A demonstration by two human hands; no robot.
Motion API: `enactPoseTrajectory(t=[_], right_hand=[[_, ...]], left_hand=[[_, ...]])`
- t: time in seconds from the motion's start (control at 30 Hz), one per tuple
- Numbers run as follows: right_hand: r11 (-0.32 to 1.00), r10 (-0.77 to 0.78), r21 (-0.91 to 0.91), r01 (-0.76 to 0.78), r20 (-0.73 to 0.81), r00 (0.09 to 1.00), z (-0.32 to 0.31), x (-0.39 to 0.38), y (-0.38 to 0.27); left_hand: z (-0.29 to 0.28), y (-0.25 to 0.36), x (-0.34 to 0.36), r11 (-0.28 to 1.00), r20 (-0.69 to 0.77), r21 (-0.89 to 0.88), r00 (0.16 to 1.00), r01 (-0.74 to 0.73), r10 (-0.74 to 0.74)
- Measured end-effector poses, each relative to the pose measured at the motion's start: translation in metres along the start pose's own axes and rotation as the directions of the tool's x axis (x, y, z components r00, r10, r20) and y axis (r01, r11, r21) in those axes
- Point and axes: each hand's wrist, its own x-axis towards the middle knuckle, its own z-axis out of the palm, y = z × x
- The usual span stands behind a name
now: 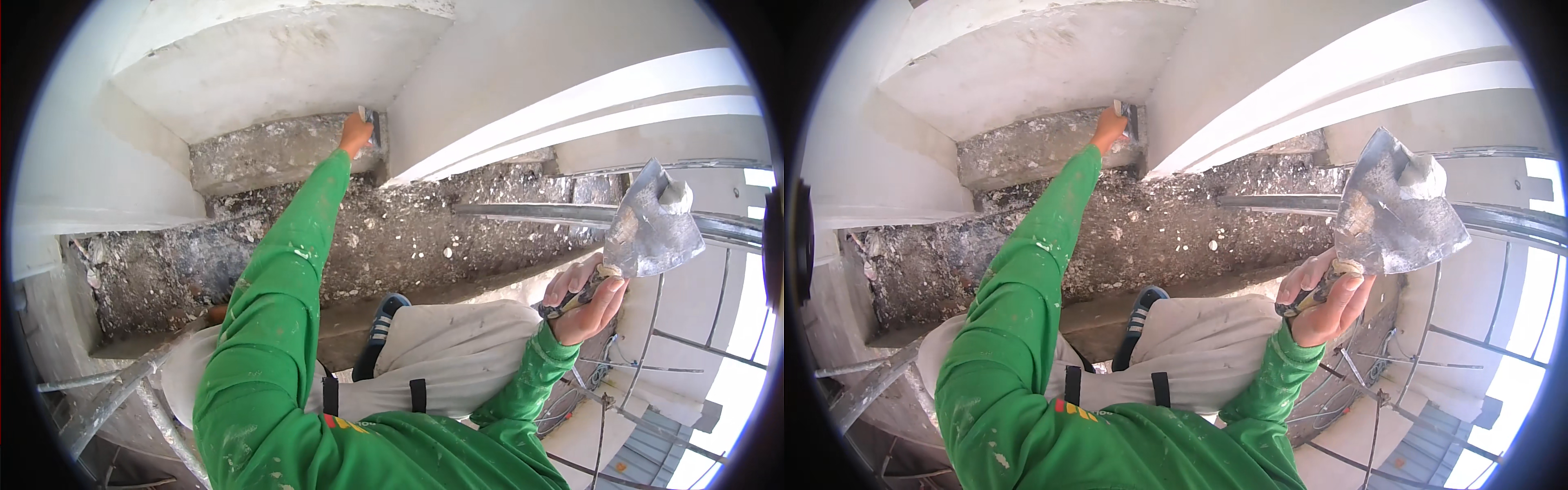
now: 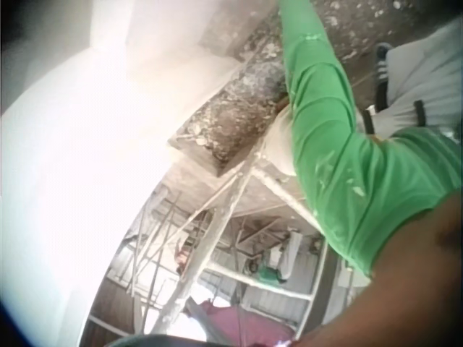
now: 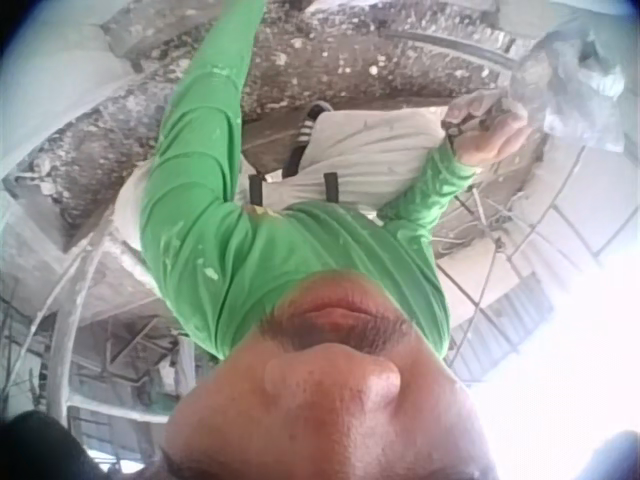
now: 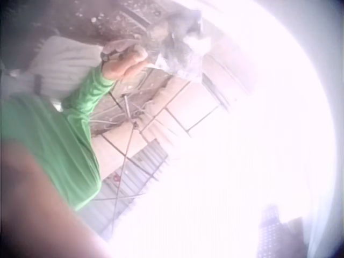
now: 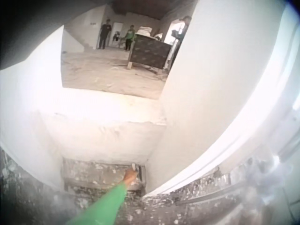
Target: The person applies white plaster to a wall and ceiling using a trowel and a smaller scraper. They scoop the material from a board, spread it onto the surfaces, and smooth the edges. The person works on a scaffold in a room under construction.
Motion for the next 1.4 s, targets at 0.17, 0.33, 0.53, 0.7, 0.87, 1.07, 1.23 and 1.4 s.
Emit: enactPoseTrajectory(t=[0.17,0.33,0.53,0.7,0.87,1.07,1.23,1.4], right_hand=[[1.000,0.016,-0.015,-0.017,-0.065,0.998,-0.019,0.002,0.003],[1.000,0.003,0.031,-0.001,-0.086,0.996,-0.034,0.004,0.007],[1.000,-0.019,0.008,0.019,-0.042,0.999,-0.034,0.006,0.007],[0.999,-0.003,-0.054,-0.001,-0.073,0.997,-0.034,0.003,0.006],[0.999,0.034,-0.013,-0.035,-0.018,0.999,-0.021,0.001,0.001],[0.998,0.023,-0.059,-0.021,0.032,0.999,-0.006,0.002,0.000],[0.997,0.022,-0.070,-0.018,0.055,0.998,0.001,0.004,0.000],[0.997,0.007,-0.072,-0.002,0.064,0.998,0.012,0.004,0.004]], left_hand=[[0.023,-0.003,0.008,0.997,-0.055,0.072,0.998,0.025,-0.021],[0.034,-0.004,0.015,0.998,0.006,0.027,0.999,0.051,-0.051],[0.027,-0.007,0.028,0.988,0.092,-0.087,0.989,0.126,-0.118],[0.037,0.034,0.003,0.989,0.202,-0.093,0.975,0.118,-0.097],[0.026,0.077,0.000,0.997,0.219,-0.035,0.974,0.074,-0.065],[0.035,0.146,-0.025,0.992,0.264,-0.124,0.963,-0.020,0.052],[0.039,0.220,-0.043,0.988,0.257,0.003,0.955,-0.152,0.146],[0.030,0.331,-0.108,0.966,0.326,0.091,0.923,-0.244,0.202]])
